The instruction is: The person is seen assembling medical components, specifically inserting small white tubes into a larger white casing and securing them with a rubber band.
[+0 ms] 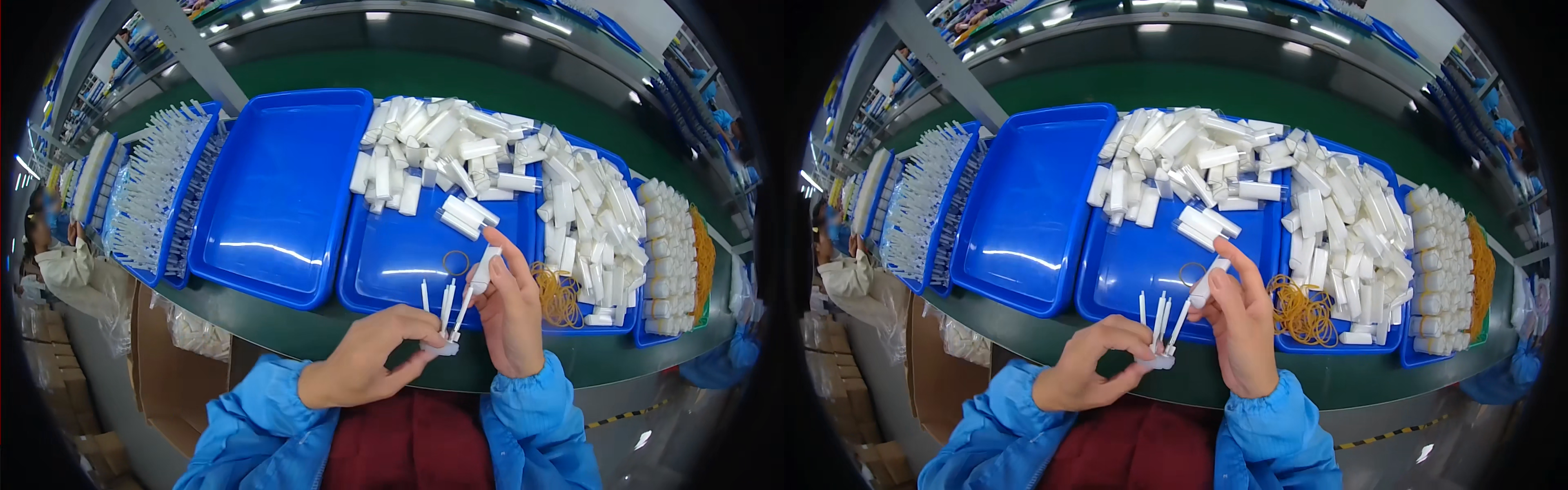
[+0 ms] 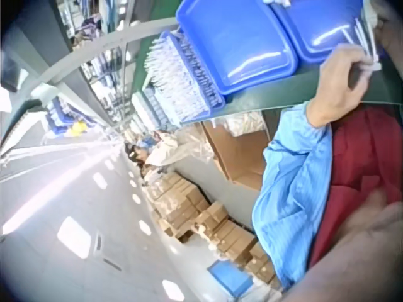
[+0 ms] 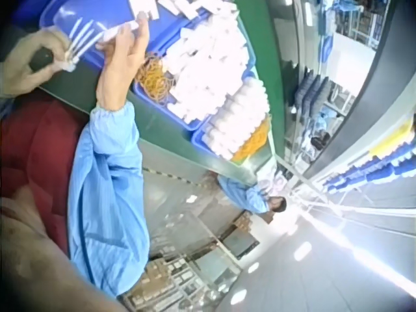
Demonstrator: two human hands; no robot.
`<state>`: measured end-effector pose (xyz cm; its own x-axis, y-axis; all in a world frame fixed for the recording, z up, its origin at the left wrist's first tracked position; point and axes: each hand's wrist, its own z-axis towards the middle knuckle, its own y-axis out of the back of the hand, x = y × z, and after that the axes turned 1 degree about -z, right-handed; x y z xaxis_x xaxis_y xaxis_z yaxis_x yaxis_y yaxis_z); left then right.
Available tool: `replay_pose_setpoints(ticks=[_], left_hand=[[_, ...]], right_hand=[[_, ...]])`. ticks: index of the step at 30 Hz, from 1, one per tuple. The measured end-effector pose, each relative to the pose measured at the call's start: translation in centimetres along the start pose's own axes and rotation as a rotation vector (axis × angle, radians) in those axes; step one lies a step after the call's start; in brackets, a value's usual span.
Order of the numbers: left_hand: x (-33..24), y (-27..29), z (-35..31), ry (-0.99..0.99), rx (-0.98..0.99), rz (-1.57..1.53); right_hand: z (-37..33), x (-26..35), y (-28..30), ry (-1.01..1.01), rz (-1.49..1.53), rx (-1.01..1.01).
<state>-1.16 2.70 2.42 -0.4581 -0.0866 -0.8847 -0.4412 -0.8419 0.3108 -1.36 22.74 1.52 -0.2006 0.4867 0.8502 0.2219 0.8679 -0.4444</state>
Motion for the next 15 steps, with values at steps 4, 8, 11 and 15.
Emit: replay_pose_setpoints(ticks=[4,8,11,15], left_hand=[[0.1,-1.5,0.0,0.039,-0.033,-0.097],[-0.4,-1.9,0.0,0.068,-0.046,-0.124],[-0.4,-2.0,-0.3,0.132,-0.106,-0.097],[-0.4,-2.0,-0.4,0.088,-0.087,-0.033]], right_hand=[[-0.3,-0.1,0.5,-0.013,0.055,-0.007],[-0.6,0.4,1.1,0.043,0.004,0.008],[-0.7,0.4,1.2,0.061,-0.01,-0.034],[-0.9,0.2,1.4,0.158,-0.226,-0.008]])
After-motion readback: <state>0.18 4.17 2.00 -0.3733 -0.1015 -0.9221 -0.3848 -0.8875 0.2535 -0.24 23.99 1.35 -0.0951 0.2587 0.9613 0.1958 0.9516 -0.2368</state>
